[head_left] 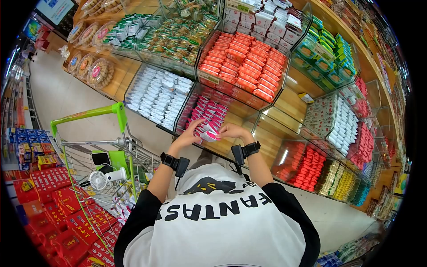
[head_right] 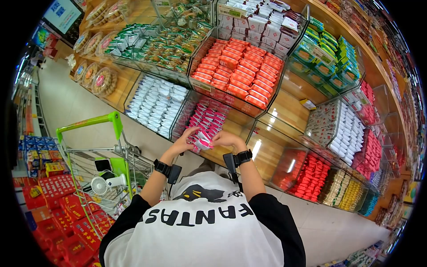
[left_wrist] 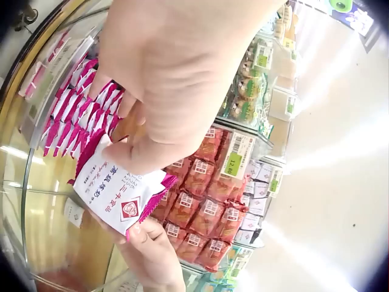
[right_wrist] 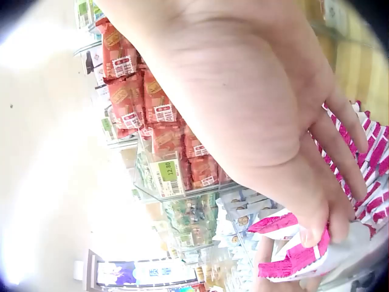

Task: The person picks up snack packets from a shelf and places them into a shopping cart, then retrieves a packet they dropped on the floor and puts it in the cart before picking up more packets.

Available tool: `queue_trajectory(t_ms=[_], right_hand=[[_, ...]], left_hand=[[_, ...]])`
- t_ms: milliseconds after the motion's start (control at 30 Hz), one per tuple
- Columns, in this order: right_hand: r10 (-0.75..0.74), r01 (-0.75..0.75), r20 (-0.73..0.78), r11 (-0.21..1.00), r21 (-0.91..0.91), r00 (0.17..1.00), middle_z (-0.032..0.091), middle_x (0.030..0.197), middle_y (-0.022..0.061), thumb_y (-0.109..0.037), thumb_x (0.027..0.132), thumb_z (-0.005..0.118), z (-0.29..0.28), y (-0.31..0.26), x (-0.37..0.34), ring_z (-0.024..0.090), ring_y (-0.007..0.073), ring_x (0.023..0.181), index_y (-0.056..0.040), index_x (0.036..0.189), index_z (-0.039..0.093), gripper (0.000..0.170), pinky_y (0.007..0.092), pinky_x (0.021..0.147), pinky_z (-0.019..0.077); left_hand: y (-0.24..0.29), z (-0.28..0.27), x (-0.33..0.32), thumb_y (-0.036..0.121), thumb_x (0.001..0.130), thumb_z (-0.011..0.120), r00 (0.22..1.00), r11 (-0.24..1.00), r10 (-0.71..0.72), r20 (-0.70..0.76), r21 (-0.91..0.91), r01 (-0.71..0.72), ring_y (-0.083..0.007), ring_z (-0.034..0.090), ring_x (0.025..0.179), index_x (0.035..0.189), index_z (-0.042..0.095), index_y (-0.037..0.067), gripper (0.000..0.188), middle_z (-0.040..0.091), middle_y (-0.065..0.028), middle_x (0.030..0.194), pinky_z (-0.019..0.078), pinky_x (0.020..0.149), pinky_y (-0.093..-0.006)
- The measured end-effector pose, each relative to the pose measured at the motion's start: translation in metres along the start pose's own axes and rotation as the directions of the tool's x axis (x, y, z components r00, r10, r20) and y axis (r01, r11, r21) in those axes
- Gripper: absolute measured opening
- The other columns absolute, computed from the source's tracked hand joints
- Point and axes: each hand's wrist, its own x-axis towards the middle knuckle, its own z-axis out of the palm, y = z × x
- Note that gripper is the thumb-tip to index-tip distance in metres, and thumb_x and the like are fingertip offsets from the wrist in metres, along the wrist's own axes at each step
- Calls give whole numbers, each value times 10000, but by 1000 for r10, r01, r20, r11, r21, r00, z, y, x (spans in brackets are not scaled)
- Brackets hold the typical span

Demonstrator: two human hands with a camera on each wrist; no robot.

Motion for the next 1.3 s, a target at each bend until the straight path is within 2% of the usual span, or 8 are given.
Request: queue_trajectory(t_ms=[200, 267, 633, 700, 833, 1000, 1133, 1300], right_hand=[[-35, 34, 78, 999, 21, 996, 591, 644, -4, -251, 756, 583, 2, -24, -5, 463, 43, 608, -36, 751, 639, 222, 207, 583, 375], [-40, 38, 82, 999, 28, 996, 580, 655, 0, -227, 768, 574, 4, -31, -9, 457, 48, 620, -1, 742, 616, 231, 208, 598, 375], [-74, 67, 76, 994, 83, 994, 543, 682, -6, -247, 805, 541, 15, -60, -29, 448, 54, 645, -1, 706, 589, 270, 205, 621, 371], [75, -72, -5, 965, 251, 997, 564, 749, 7, -265, 811, 530, 21, -63, -32, 503, 76, 712, -20, 798, 582, 250, 207, 685, 392], [27, -29, 11, 953, 301, 1000, 569, 844, 24, -262, 818, 518, 28, -67, -35, 528, 105, 823, -39, 978, 533, 274, 226, 760, 399], [-160, 138, 113, 973, 184, 981, 464, 1112, 45, -182, 752, 596, 41, -74, -40, 420, 139, 1042, -73, 1199, 374, 511, 281, 864, 351], [-251, 216, 181, 958, 189, 951, 311, 1285, 66, -127, 657, 665, 53, -79, -43, 291, 182, 1173, -85, 1272, 293, 720, 310, 963, 243], [-301, 251, 288, 947, 198, 909, 218, 1337, 44, -145, 600, 694, 68, -79, -49, 240, 187, 1207, -68, 1227, 373, 709, 326, 982, 216]], left_hand=[[19, -1, -11, 60, 562, 667, 986, 1000, 7, 168, -7, -6, -188, 380, 1080, 1209, 352, 78, 720, 390, -83, 1193, 315, 900, -284], [17, -1, -13, 72, 578, 688, 972, 974, -119, 201, -165, 153, -155, 417, 1029, 1183, 373, 47, 683, 443, -58, 1124, 335, 880, -275], [30, 6, -40, 33, 695, 617, 990, 947, -60, 131, -306, 98, -114, 487, 912, 1094, 436, 22, 438, 507, -35, 1008, 401, 788, -260], [30, 8, -46, 33, 712, 601, 987, 926, -92, 133, -354, 134, -115, 490, 917, 1085, 439, 19, 407, 512, -36, 1008, 401, 790, -260], [35, 16, -63, 47, 734, 594, 997, 894, -76, 22, -442, 78, -117, 511, 885, 1085, 446, 1, 384, 532, -48, 980, 417, 779, -252], [41, 29, -81, 62, 751, 576, 995, 886, -73, -71, -463, 31, -124, 508, 907, 1092, 442, 4, 370, 531, -53, 993, 408, 799, -265], [56, 38, -98, 96, 751, 565, 994, 876, -102, 40, -469, 109, -136, 497, 940, 1124, 424, 7, 409, 519, -60, 1034, 385, 832, -278], [62, 54, -120, 122, 739, 570, 994, 864, -95, 54, -491, 109, -141, 489, 959, 1155, 406, 10, 461, 518, -66, 1049, 377, 846, -286]])
